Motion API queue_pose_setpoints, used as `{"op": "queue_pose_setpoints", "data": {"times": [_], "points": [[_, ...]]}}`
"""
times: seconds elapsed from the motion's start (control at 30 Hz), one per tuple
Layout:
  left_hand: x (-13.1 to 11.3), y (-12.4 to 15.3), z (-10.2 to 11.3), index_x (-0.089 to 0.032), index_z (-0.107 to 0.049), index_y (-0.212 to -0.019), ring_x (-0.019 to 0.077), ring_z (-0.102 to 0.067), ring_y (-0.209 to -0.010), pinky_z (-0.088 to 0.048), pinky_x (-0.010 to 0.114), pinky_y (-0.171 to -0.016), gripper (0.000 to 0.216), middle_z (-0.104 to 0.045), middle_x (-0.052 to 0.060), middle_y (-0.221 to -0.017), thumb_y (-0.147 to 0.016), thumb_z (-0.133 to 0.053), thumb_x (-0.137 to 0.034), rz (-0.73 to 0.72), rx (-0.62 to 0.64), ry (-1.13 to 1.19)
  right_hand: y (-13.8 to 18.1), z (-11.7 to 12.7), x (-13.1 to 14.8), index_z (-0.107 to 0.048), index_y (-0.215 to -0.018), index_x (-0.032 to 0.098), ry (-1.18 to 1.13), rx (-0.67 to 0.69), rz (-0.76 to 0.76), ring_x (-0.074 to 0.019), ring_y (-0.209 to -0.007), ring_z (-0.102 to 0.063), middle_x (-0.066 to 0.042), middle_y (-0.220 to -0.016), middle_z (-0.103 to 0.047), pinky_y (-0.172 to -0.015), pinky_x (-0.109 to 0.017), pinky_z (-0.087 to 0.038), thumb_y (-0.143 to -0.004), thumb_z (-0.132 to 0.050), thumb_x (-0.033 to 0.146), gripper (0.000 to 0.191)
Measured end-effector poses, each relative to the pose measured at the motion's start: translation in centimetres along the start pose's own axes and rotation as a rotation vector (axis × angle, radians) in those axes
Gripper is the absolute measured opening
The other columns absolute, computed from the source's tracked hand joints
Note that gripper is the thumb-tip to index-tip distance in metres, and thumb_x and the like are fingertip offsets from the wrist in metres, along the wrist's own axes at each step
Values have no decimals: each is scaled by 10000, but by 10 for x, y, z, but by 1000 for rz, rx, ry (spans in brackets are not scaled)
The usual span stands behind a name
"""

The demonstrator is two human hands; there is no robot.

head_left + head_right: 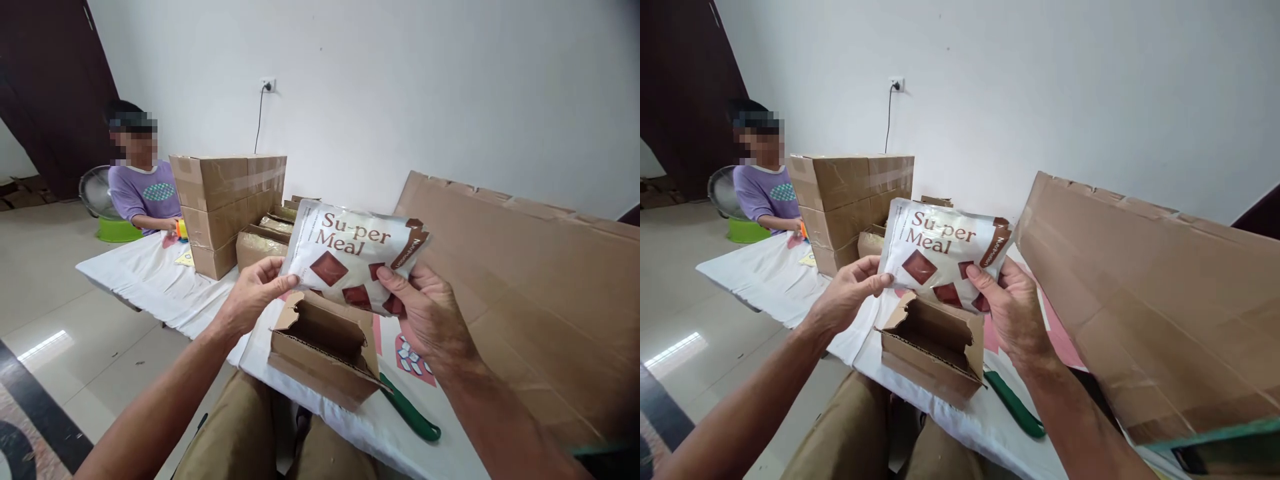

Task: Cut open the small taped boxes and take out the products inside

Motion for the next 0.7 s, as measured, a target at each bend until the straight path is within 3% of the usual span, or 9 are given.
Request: {"op": "queue_pose_setpoints", "data": {"times": [0.1, 0.23, 0.33, 0.43, 0.57, 0.63, 0.7], "points": [[-10, -5, 23, -162, -745, -859, 99, -585, -611, -427, 215, -553, 384, -715, 2, -735, -607, -965, -351, -77, -69, 28, -15, -22, 5, -762, -1004, 269, 67, 108, 56, -267, -965, -746, -25, -1039, -801, -770, -404, -640, -737, -874, 418, 326], [-32, -13, 73, -172, -726, -908, 56, -496, -517, -301, 186, -455, 440, -687, -19, -710, -571, -978, -299, -134, -184, 11, -46, -69, 23, -779, -929, 236, 126, 294, 144, -236, -1006, -730, -5, -988, -808, -895, -387, -609, -709, -869, 337, 258], [-28, -14, 113, -158, -701, -914, 68, -527, -511, -345, 179, -450, 469, -671, -22, -665, -579, -978, -332, -113, -235, -5, -69, -109, 16, -751, -981, 208, 153, 431, 90, -167, -804, -712, -7, -940, -800, -668, -280, -600, -688, -864, 305, 328], [10, -16, 154, -129, -682, -931, 76, -564, -518, -404, 169, -459, 510, -663, -18, -640, -563, -984, -311, 40, -309, 36, -89, -144, -28, -696, -1027, 192, 232, 546, -164, -94, -547, -596, 3, -808, -768, -425, -193, -465, -678, -859, 253, 390], [82, -24, 201, -128, -627, -892, 97, -629, -538, -492, 175, -480, 463, -685, -6, -691, -558, -948, -130, 274, -499, 121, -108, -165, -110, -663, -784, 168, 437, 539, -481, -131, -613, -676, -19, -710, -727, -505, -197, -553, -666, -836, 91, 222], [113, -33, 216, -143, -585, -857, 106, -639, -524, -553, 204, -520, 411, -675, -7, -662, -602, -896, -56, 330, -558, 130, -113, -171, -147, -637, -702, 175, 515, 528, -547, -165, -642, -698, -20, -644, -689, -526, -220, -571, -680, -836, 67, 228], [140, -44, 228, -157, -545, -843, 101, -634, -508, -593, 229, -558, 383, -659, -16, -635, -648, -835, 0, 375, -611, 137, -117, -172, -178, -661, -741, 174, 583, 513, -594, -180, -670, -699, -24, -654, -678, -559, -250, -587, -751, -831, 113, 180]]}}
Point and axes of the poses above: each hand's wrist, its own y-axis away from the middle knuckle, its own z-axis out of the back of the hand, x = y × z, the point moved 7 cm from there along -y, towards the middle knuckle
